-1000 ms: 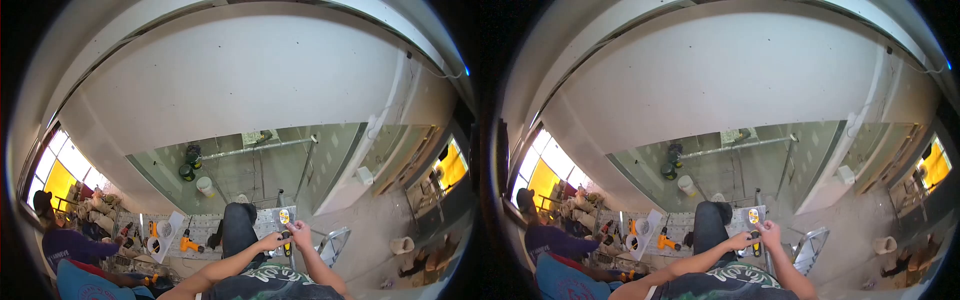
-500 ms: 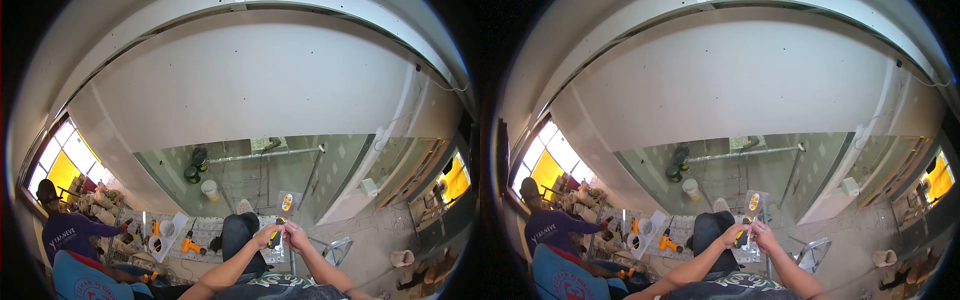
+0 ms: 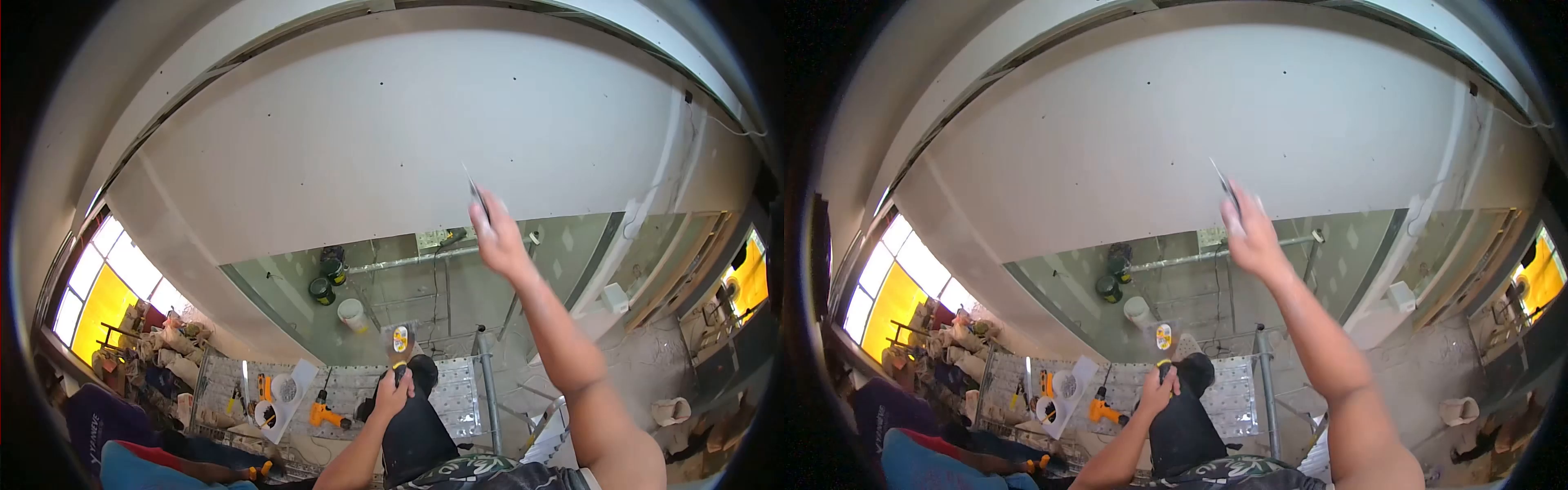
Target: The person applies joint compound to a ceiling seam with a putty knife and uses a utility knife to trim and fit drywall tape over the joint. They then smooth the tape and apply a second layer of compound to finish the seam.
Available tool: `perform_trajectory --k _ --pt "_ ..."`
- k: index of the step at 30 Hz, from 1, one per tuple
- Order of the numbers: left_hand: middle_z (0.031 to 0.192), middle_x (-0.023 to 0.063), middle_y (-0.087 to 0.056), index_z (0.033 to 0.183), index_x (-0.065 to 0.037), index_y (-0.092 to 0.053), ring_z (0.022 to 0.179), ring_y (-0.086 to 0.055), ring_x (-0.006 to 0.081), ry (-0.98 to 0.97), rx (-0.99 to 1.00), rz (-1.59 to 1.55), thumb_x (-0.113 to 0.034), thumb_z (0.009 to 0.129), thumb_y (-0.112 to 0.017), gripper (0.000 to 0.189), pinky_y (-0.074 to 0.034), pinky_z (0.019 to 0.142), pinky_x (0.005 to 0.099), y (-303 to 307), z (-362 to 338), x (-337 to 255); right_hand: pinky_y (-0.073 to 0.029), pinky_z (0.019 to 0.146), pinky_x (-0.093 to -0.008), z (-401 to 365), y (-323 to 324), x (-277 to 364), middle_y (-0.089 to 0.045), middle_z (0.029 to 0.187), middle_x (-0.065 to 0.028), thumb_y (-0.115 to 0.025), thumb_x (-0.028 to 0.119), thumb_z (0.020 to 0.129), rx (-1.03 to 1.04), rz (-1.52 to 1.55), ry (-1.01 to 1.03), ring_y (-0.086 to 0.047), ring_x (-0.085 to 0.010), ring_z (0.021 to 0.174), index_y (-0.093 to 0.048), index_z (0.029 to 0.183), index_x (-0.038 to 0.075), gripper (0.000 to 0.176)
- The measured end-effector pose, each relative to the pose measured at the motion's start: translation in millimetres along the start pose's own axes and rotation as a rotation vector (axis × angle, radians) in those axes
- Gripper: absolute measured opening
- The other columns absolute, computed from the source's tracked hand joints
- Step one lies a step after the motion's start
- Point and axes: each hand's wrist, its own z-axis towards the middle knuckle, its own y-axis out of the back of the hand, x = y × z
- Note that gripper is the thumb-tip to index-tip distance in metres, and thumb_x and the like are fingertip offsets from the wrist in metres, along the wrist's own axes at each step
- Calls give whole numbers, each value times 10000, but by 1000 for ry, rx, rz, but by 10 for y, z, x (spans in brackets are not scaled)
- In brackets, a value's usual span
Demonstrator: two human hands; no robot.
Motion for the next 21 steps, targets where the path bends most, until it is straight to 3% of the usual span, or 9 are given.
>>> perform_trajectory --k 3,7,8,10,11,13,14,16,21 --pt "700 50 -664 1034 -10 -601 588 -652 131 -45 -38 133 -257 1054 -593 248 -516 568 302 -12 18 151 -482 979 -464 853 -133 281 -647 1082 -207 -535 264 1047 -51 18 221 -604 -416 1067 -532 1399 27 425" --pt "656 90 -669 999 -21 -618 579 -701 231 -69 -163 279 -297 1011 -653 279 -530 542 373 -21 78 222 -552 728 -424 1511 -241 984 -679 927 -163 -611 213 1008 32 278 4 -684 -328 730 -524 1380 49 416" --pt "667 111 -679 986 -22 -620 601 -707 278 -148 -180 368 -284 1005 -659 265 -535 554 393 9 83 359 -552 728 -424 1632 -302 1055 -679 927 -163 -611 213 1008 32 277 4 -684 -328 730 -524 1380 49 416" --pt "653 161 -657 925 -25 -606 641 -686 402 -203 -208 372 -261 979 -683 254 -529 573 457 10 142 255 -537 578 -378 1941 -422 1122 -675 853 -140 -654 179 983 -134 395 114 -655 -227 575 -505 1393 49 455" --pt "653 161 -657 925 -25 -606 641 -686 402 -213 -211 372 -261 979 -683 254 -529 573 457 27 198 209 -537 578 -378 2168 -518 1054 -675 853 -140 -654 179 983 -136 395 124 -655 -227 575 -505 1393 49 455" --pt "635 184 -625 895 -26 -589 637 -668 427 -222 -228 350 -274 971 -693 279 -510 560 481 51 250 217 -518 505 -351 2518 -705 918 -653 804 -114 -670 160 969 -371 328 457 -626 -175 532 -488 1388 16 479" --pt "631 200 -608 877 -31 -577 623 -652 441 -256 -237 416 -278 963 -700 289 -495 545 500 81 309 353 -518 505 -351 2587 -732 893 -653 804 -114 -670 160 969 -370 328 464 -626 -175 532 -488 1388 16 479" --pt "634 200 -610 878 -33 -577 617 -650 442 -254 -238 434 -276 963 -700 285 -493 539 504 89 377 379 -541 955 -434 2614 -703 1002 -693 1192 -266 -571 181 1031 -485 273 497 -694 -379 1105 -553 1340 -25 372" --pt "639 200 -613 867 -38 -569 606 -645 441 -243 -249 469 -277 959 -704 290 -487 529 511 90 483 460 -508 1022 -375 2826 -843 849 -677 1289 -228 -596 126 1012 -439 364 512 -663 -319 1209 -539 1423 19 428"
